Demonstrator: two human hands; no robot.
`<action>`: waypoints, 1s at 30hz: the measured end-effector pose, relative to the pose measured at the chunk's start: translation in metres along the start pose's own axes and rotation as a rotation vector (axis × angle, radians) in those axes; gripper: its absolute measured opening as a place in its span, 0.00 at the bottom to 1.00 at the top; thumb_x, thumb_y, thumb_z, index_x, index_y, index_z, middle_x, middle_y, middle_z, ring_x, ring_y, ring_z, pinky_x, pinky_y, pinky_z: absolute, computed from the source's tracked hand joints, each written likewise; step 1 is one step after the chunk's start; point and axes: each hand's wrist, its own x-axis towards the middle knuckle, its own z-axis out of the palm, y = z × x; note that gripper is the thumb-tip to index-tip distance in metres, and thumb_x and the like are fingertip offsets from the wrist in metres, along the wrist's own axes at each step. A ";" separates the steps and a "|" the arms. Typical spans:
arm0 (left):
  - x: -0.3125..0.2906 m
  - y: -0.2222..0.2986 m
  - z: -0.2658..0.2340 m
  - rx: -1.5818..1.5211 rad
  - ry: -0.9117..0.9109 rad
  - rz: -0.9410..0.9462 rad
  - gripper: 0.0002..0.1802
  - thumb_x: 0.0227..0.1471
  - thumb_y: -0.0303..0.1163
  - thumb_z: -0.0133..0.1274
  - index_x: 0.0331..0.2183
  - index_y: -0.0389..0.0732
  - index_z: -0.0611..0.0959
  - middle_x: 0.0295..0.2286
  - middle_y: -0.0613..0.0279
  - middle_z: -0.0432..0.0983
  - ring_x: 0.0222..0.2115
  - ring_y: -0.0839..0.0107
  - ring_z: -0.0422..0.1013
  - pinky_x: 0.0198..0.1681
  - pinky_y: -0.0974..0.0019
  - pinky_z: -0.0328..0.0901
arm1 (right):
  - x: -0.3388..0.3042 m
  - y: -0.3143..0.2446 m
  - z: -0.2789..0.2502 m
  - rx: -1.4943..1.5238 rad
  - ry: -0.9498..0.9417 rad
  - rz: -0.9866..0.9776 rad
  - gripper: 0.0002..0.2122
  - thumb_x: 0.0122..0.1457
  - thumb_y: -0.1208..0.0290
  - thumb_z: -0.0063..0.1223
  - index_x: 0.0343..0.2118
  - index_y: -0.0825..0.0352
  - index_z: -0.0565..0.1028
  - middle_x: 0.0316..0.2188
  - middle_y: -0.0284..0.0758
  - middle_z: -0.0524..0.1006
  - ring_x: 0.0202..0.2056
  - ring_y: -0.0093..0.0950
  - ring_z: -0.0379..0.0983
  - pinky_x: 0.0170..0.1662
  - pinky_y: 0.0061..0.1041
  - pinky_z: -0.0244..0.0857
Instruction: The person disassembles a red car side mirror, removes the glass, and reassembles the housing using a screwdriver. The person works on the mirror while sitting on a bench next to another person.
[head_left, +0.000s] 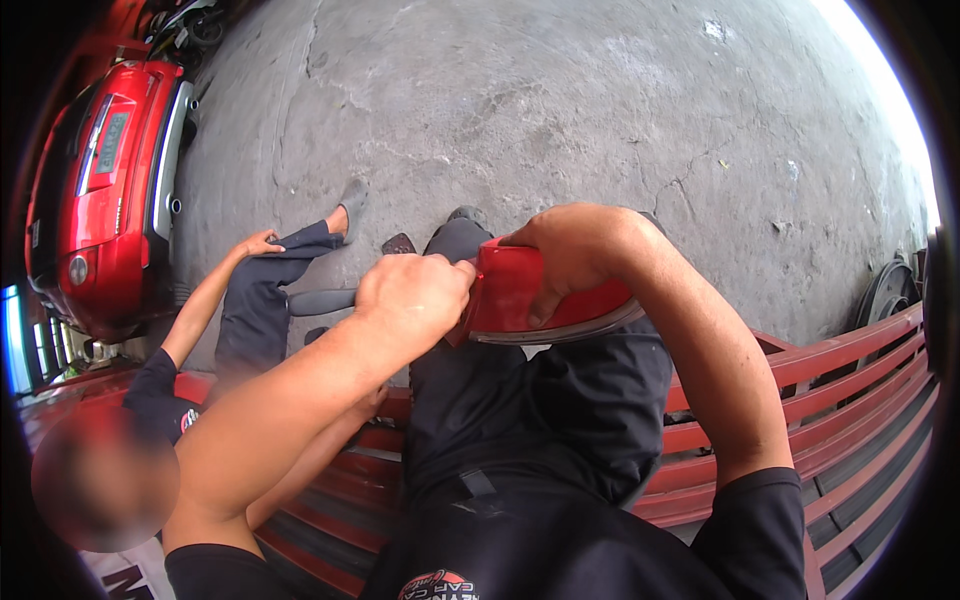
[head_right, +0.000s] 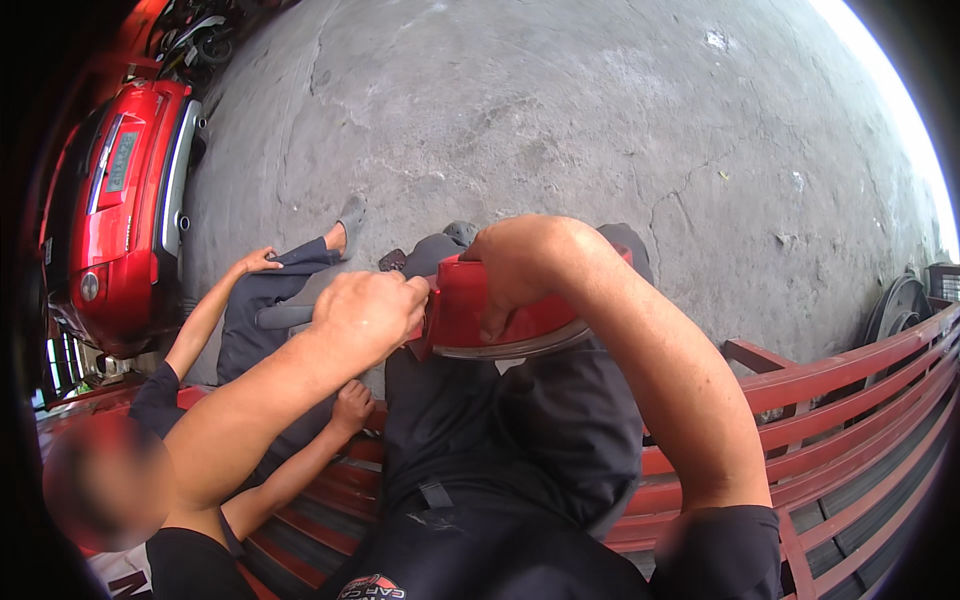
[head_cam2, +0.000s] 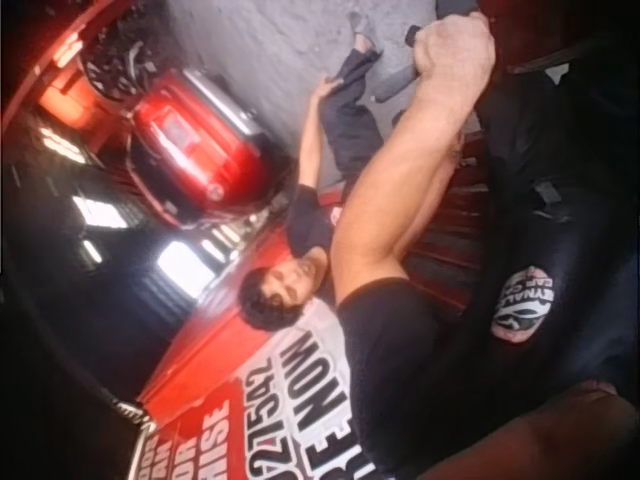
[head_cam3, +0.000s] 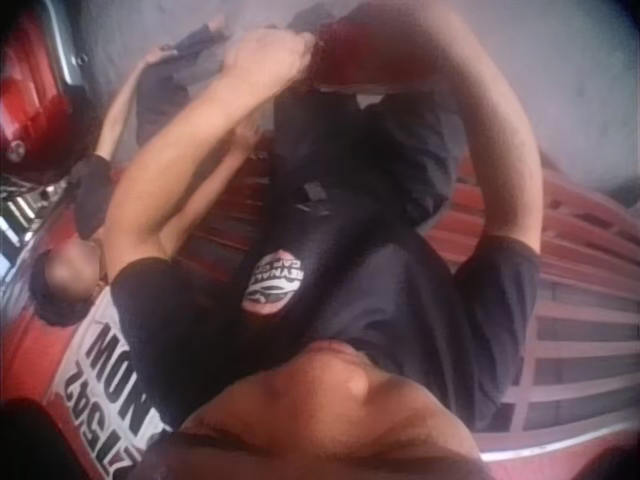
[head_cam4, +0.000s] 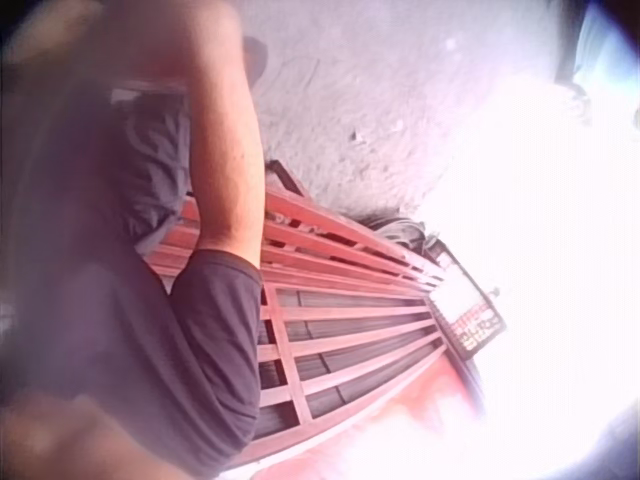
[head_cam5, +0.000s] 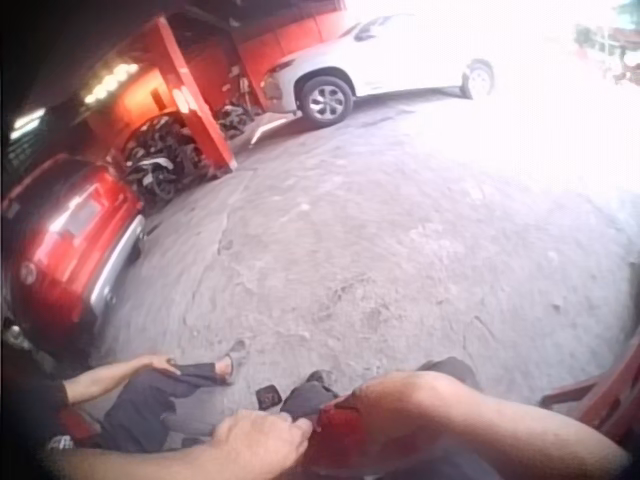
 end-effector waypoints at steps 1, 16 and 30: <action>-0.002 -0.002 -0.008 -0.062 -0.032 -0.021 0.12 0.61 0.38 0.53 0.40 0.40 0.82 0.30 0.48 0.83 0.33 0.49 0.81 0.37 0.48 0.75 | 0.001 0.001 0.000 0.001 -0.008 0.003 0.36 0.40 0.56 0.80 0.56 0.57 0.80 0.47 0.40 0.85 0.50 0.40 0.82 0.53 0.39 0.75; 0.004 0.006 0.014 -0.165 0.141 -0.049 0.12 0.57 0.37 0.57 0.36 0.38 0.79 0.25 0.46 0.81 0.30 0.42 0.79 0.34 0.43 0.73 | -0.001 -0.002 -0.001 0.027 -0.010 0.054 0.44 0.35 0.59 0.80 0.63 0.52 0.76 0.49 0.40 0.84 0.51 0.40 0.81 0.56 0.39 0.73; 0.006 0.001 0.007 -0.063 0.090 0.031 0.12 0.57 0.35 0.57 0.38 0.37 0.78 0.25 0.49 0.82 0.29 0.47 0.80 0.33 0.46 0.74 | -0.003 0.001 -0.006 0.046 -0.021 0.020 0.37 0.40 0.57 0.80 0.58 0.56 0.80 0.49 0.40 0.84 0.51 0.41 0.81 0.55 0.39 0.74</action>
